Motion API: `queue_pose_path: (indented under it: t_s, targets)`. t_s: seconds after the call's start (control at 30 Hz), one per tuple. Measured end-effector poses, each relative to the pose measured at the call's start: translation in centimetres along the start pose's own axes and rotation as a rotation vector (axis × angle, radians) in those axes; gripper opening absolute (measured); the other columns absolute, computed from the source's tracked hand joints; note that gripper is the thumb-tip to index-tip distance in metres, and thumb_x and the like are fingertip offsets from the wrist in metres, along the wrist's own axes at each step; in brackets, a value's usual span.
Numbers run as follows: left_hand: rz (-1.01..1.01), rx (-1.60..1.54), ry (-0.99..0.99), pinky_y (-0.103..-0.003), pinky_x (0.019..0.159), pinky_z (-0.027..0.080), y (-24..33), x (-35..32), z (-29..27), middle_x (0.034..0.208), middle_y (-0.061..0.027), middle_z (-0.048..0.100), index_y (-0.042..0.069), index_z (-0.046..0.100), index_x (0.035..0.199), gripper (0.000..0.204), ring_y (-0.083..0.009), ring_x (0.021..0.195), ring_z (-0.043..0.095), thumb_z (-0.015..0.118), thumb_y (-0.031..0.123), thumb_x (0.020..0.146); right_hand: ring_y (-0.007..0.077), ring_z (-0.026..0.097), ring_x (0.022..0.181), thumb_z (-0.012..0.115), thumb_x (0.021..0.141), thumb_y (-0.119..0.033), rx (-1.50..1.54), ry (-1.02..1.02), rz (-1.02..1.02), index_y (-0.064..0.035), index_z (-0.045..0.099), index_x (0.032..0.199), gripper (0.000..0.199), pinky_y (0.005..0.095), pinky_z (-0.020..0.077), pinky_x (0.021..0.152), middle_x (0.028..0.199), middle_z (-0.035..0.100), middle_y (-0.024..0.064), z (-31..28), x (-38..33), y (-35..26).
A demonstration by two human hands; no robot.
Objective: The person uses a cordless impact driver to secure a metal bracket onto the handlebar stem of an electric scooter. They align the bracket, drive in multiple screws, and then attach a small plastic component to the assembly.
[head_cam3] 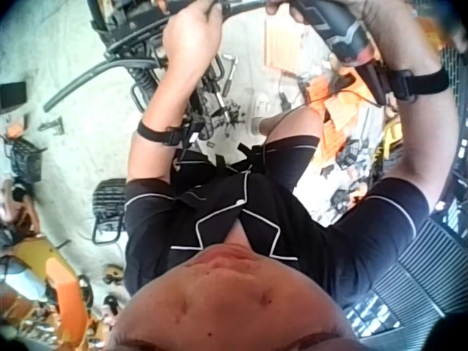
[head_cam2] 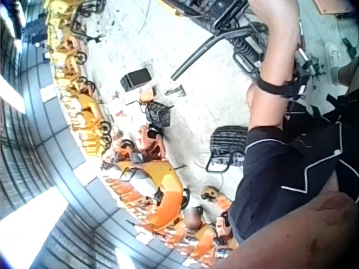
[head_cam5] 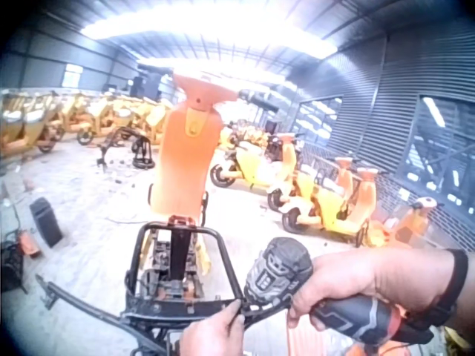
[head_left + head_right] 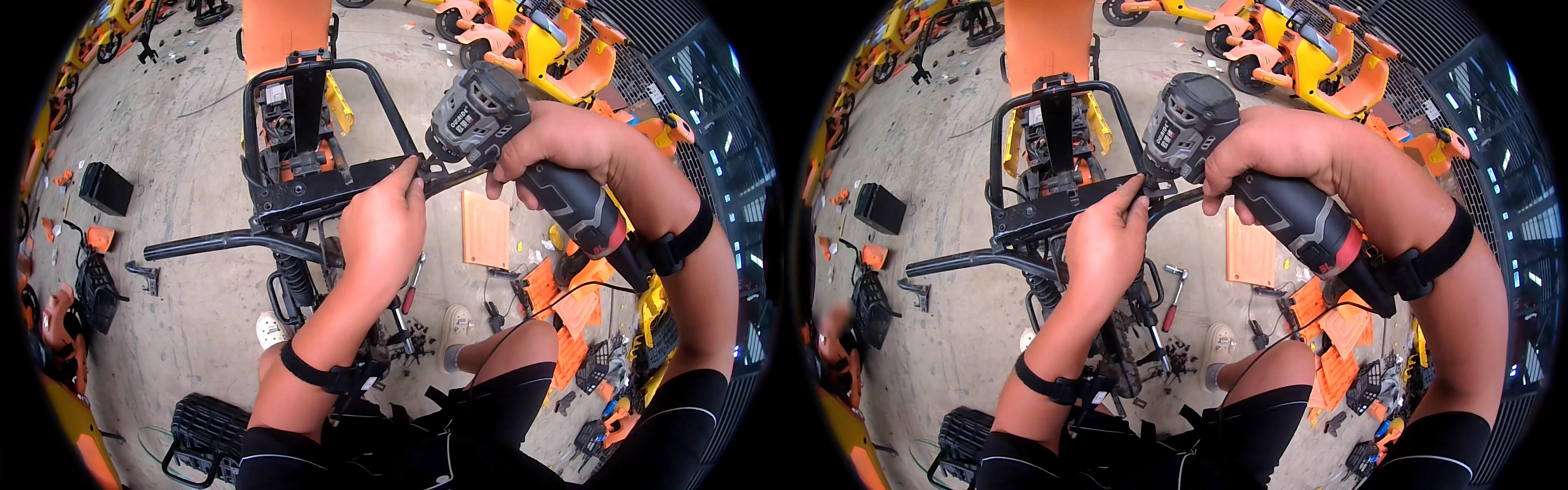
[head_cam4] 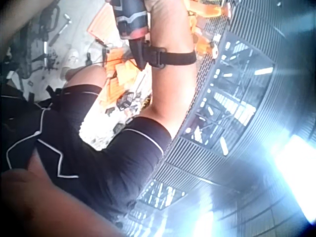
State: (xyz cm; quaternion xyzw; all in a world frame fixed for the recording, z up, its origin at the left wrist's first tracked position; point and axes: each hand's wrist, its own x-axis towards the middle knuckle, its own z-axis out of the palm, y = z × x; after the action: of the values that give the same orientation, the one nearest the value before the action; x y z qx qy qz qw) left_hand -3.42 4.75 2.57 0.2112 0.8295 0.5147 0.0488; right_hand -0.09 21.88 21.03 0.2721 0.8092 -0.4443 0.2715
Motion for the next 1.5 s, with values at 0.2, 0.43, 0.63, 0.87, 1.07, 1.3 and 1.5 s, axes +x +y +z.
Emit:
queue_pose_path:
  t_s: [0.2, 0.43, 0.63, 0.87, 1.07, 1.3, 1.5]
  targets:
    - [-0.022, -0.016, 0.01, -0.04, 0.069, 0.054, 0.37, -0.16, 0.3, 0.075, -0.0146, 0.071, 0.013, 0.073, 0.128, 0.035, -0.0318, 0.071, 0.071, 0.067, 0.028, 0.097, 0.018, 0.069, 0.059, 0.072, 0.079, -0.011, -0.002, 0.027, 0.018, 0.0059, 0.074, 0.091, 0.02, 0.031, 0.0561, 0.051, 0.085, 0.075, 0.0132, 0.07, -0.36, 0.09]
    - [-0.027, -0.02, 0.008, -0.04, 0.072, 0.055, 0.15, -0.06, 0.17, 0.079, -0.0159, 0.072, 0.013, 0.073, 0.128, 0.035, -0.0338, 0.075, 0.072, 0.067, 0.028, 0.097, 0.0175, 0.069, 0.058, 0.073, 0.078, -0.011, -0.009, 0.032, 0.012, 0.0048, 0.074, 0.088, 0.019, 0.031, 0.0558, 0.051, 0.081, 0.074, 0.0118, 0.27, -0.06, 0.1]
    - [-0.055, -0.028, -0.014, -0.04, 0.071, 0.055, 0.34, -0.06, -0.06, 0.079, -0.0157, 0.072, 0.013, 0.073, 0.128, 0.035, -0.033, 0.074, 0.072, 0.067, 0.027, 0.097, 0.0168, 0.07, 0.06, 0.074, 0.076, -0.013, -0.124, 0.03, 0.021, 0.0036, 0.075, 0.086, 0.02, 0.031, 0.056, 0.051, 0.076, 0.072, 0.0111, 0.04, 0.02, -0.03]
    - [-0.03, -0.046, -0.005, -0.049, 0.074, 0.057, 0.31, -0.05, 0.06, 0.083, -0.0206, 0.073, 0.012, 0.075, 0.124, 0.032, -0.0411, 0.079, 0.072, 0.063, 0.026, 0.097, 0.0168, 0.07, 0.061, 0.074, 0.076, -0.015, -0.148, 0.03, 0.024, 0.0034, 0.076, 0.087, 0.021, 0.0308, 0.0565, 0.053, 0.078, 0.072, 0.0116, -0.21, 0.04, -0.15]
    - [-0.021, -0.051, -0.006, -0.049, 0.074, 0.057, 0.26, 0.02, 0.14, 0.082, -0.021, 0.073, 0.012, 0.075, 0.124, 0.032, -0.0412, 0.078, 0.072, 0.063, 0.026, 0.097, 0.0167, 0.07, 0.061, 0.074, 0.077, -0.015, -0.136, 0.018, 0.017, 0.0039, 0.076, 0.088, 0.022, 0.0308, 0.0567, 0.053, 0.079, 0.073, 0.0117, -0.41, 0.32, -0.04]
    - [-0.022, -0.065, 0.001, -0.049, 0.073, 0.057, 0.21, -0.04, 0.16, 0.081, -0.0214, 0.072, 0.012, 0.075, 0.123, 0.032, -0.041, 0.077, 0.072, 0.063, 0.026, 0.097, 0.017, 0.07, 0.061, 0.075, 0.077, -0.014, -0.169, 0.017, -0.001, 0.0048, 0.076, 0.088, 0.022, 0.0303, 0.0555, 0.054, 0.076, 0.072, 0.0124, -0.33, 0.21, -0.41]
    - [-0.012, -0.059, 0.01, -0.049, 0.072, 0.057, 0.29, -0.09, 0.18, 0.081, -0.0212, 0.072, 0.011, 0.075, 0.122, 0.032, -0.0409, 0.076, 0.072, 0.063, 0.025, 0.097, 0.0168, 0.07, 0.06, 0.075, 0.076, -0.014, -0.24, 0.025, 0.024, 0.0055, 0.076, 0.087, 0.022, 0.0303, 0.0555, 0.055, 0.074, 0.072, 0.0124, -0.48, 0.16, -0.64]
